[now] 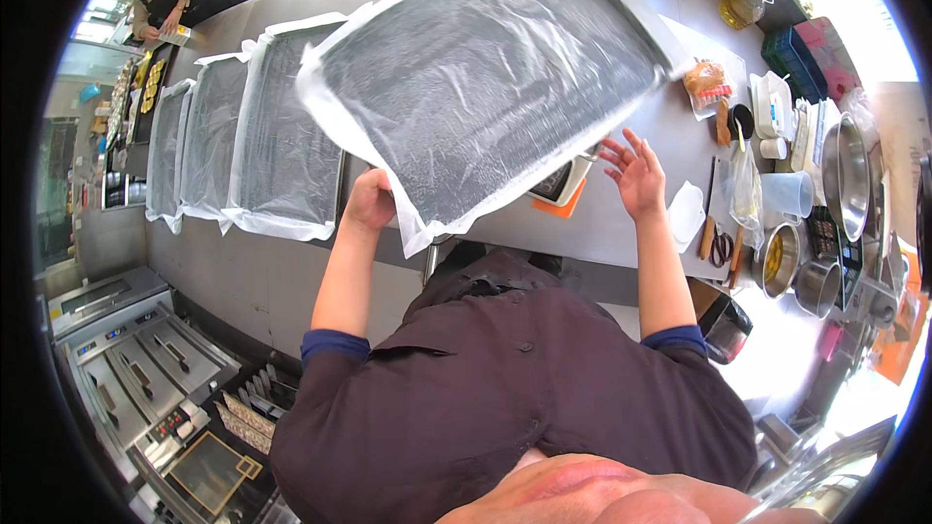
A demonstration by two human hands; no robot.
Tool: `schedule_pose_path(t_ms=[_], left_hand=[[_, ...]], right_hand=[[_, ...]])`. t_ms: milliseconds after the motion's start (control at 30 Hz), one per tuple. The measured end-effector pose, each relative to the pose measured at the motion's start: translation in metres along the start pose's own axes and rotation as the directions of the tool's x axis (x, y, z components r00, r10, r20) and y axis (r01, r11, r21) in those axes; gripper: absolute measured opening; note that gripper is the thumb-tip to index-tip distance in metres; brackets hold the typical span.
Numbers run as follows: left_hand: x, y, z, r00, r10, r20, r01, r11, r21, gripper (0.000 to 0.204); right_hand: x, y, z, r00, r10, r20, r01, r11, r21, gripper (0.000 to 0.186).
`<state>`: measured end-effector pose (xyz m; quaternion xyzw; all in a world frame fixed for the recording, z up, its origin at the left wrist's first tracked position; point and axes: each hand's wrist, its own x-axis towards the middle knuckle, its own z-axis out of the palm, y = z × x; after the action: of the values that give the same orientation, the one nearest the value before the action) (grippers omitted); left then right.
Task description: The person lines multiple baking trays with parchment paper, then removes a mixing bowl from a stand mixer and places it on the counter. They operate an industrial oven, put on oven mitts, and remove two trays of baked pastries, placing them on the counter.
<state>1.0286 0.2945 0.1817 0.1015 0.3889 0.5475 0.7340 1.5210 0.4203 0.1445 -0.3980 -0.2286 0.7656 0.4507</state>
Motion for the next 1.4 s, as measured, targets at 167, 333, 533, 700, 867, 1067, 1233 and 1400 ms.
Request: schedule_pose_path(t_ms=[167, 333, 533, 700, 867, 1067, 1233, 1400], left_hand=[[0.063, 0.035, -0.041, 0.975, -0.206, 0.08, 0.188, 0.964, 0.189, 0.051], [0.156, 0.069, -0.047, 0.933, -0.336, 0.13, 0.28, 0.903, 0.326, 0.049], [0.215, 0.071, -0.07, 0.937, -0.113, 0.331, 0.197, 0.952, -0.233, 0.055], [0.217, -0.033, -0.062, 0.996, -0.058, -0.063, 0.076, 0.941, 0.329, 0.04], [0.21, -0.073, -0.055, 0.999, 0.019, -0.031, 0.004, 0.786, 0.618, 0.047], [0.144, -0.096, -0.079, 0.972, 0.144, -0.185, -0.039, 0.878, 0.477, 0.041], [0.094, -0.111, -0.122, 0.807, 0.576, -0.131, -0.195, 0.469, 0.861, 0.044], [-0.038, -0.113, -0.194, 0.876, 0.119, -0.467, 0.162, 0.84, 0.518, 0.051]], right_hand=[[-0.042, 0.049, 0.025, 0.965, 0.028, -0.26, -0.014, 0.998, 0.056, 0.033], [-0.08, 0.104, 0.028, 0.828, 0.028, -0.56, 0.023, 0.996, 0.085, 0.016], [-0.042, 0.137, 0.044, 0.803, 0.016, -0.596, 0.179, 0.947, 0.267, 0.008], [-0.006, 0.134, 0.062, 0.777, 0.049, -0.628, 0.192, 0.931, 0.31, 0.011], [0.005, 0.127, 0.087, 0.739, 0.079, -0.669, 0.147, 0.95, 0.274, 0.019], [0.002, 0.137, 0.111, 0.8, 0.18, -0.573, 0.015, 0.948, 0.319, 0.022], [0.004, 0.162, 0.132, 0.86, 0.257, -0.442, -0.114, 0.939, 0.324, 0.022], [0.009, 0.177, 0.145, 0.877, 0.295, -0.378, -0.195, 0.94, 0.281, 0.018]])
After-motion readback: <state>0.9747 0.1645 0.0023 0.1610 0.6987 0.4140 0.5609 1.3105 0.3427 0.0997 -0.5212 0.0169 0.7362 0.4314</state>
